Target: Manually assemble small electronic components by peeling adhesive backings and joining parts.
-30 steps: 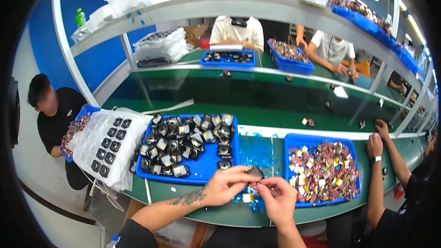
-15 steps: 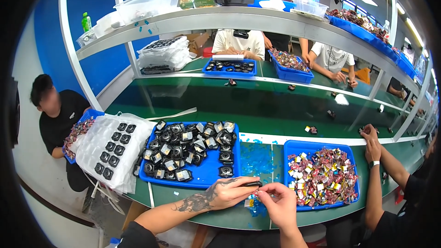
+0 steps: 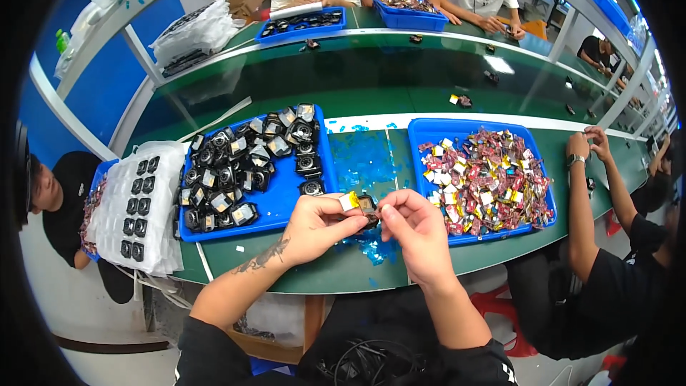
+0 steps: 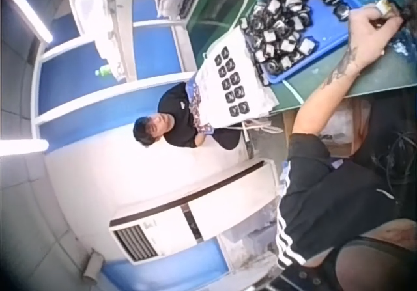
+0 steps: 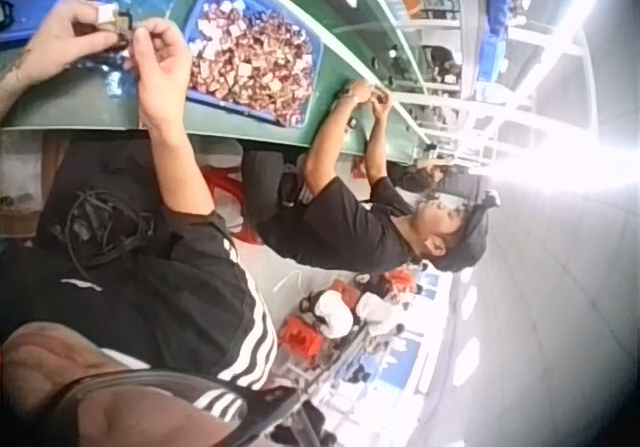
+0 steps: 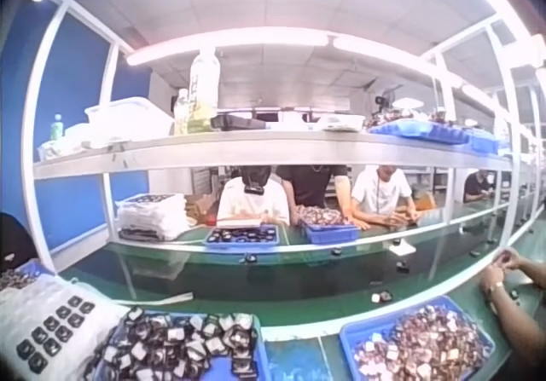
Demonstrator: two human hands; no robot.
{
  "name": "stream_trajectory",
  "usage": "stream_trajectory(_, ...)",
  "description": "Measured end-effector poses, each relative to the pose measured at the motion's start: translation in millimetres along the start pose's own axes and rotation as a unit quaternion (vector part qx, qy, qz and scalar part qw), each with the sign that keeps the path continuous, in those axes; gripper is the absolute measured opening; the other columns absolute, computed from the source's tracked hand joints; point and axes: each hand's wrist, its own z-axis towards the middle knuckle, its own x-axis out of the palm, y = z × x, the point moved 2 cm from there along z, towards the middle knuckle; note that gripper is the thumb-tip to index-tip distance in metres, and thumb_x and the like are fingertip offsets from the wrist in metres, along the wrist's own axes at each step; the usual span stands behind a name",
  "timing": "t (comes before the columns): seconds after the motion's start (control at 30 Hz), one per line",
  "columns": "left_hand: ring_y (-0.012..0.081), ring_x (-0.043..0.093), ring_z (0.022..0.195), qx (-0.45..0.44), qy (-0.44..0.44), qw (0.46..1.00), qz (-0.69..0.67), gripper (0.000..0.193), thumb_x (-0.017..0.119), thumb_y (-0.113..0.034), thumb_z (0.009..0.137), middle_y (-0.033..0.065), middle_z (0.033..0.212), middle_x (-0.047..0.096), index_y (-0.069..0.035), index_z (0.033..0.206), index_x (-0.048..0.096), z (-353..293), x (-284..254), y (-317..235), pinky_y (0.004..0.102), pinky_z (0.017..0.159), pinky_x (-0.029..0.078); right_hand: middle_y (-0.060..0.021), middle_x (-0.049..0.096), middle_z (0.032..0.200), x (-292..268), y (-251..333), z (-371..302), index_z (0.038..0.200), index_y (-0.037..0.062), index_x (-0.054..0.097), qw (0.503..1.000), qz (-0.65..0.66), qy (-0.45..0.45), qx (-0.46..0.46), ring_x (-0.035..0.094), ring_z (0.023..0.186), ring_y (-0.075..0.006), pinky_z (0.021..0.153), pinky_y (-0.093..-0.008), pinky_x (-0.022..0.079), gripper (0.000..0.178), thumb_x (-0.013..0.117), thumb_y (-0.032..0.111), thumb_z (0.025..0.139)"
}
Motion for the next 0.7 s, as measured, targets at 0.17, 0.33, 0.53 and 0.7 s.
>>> stream_trajectory(0.17, 0.0092, 0.063, 0.083, -0.087, 0.002, 0.988, -0.131, 0.020, 0.070, -0.008, 0.085, 0.0057, 0.095, 0.065, 0.007, 0.098, 0.069, -3.5, 3.6, -0.1, 0.0220, 0.070, 0.053, -0.0044, 0.064, 0.089, -4.4, 2.5, -3.9, 0.100, -0.0013, 0.062, 1.000, 0.003, 0.005, 0.011, 0.059, 0.078, -0.0073, 0.065, -0.0218, 0.049, 0.011, 0.062, 0.003, 0.089)
stream_trajectory(0.33, 0.0145, 0.066, 0.088, -0.105, 0.011, 0.988, -0.108, 0.017, 0.068, -0.002, 0.086, 0.0104, 0.097, 0.067, 0.009, 0.099, 0.068, -2.7, 1.4, -1.4, 0.0255, 0.077, 0.055, -0.0038, 0.063, 0.091, -5.2, 3.0, -3.2, 0.099, -0.0008, 0.061, 0.999, -0.032, 0.024, -0.008, 0.058, 0.079, -0.0071, 0.067, -0.0218, 0.049, 0.012, 0.064, 0.002, 0.088)
stream_trajectory(0.53, 0.0119, 0.065, 0.085, -0.142, 0.022, 0.985, -0.091, 0.017, 0.068, -0.004, 0.086, 0.0097, 0.098, 0.067, 0.008, 0.098, 0.069, -1.5, -0.8, 0.6, 0.0241, 0.074, 0.054, -0.0047, 0.060, 0.097, 3.8, 0.9, -4.5, 0.102, -0.0010, 0.058, 0.988, -0.109, -0.013, -0.112, 0.058, 0.083, -0.0084, 0.071, -0.0220, 0.049, 0.019, 0.065, -0.002, 0.085)
stream_trajectory(0.7, 0.0079, 0.063, 0.080, -0.098, 0.017, 0.991, -0.085, 0.021, 0.070, -0.010, 0.085, 0.0071, 0.094, 0.070, 0.003, 0.101, 0.070, -1.7, -2.1, 2.2, 0.0226, 0.069, 0.052, -0.0050, 0.060, 0.094, 11.2, 4.3, -6.6, 0.105, -0.0011, 0.056, 0.955, -0.260, -0.005, -0.146, 0.058, 0.083, -0.0081, 0.070, -0.0210, 0.048, 0.024, 0.066, -0.004, 0.083)
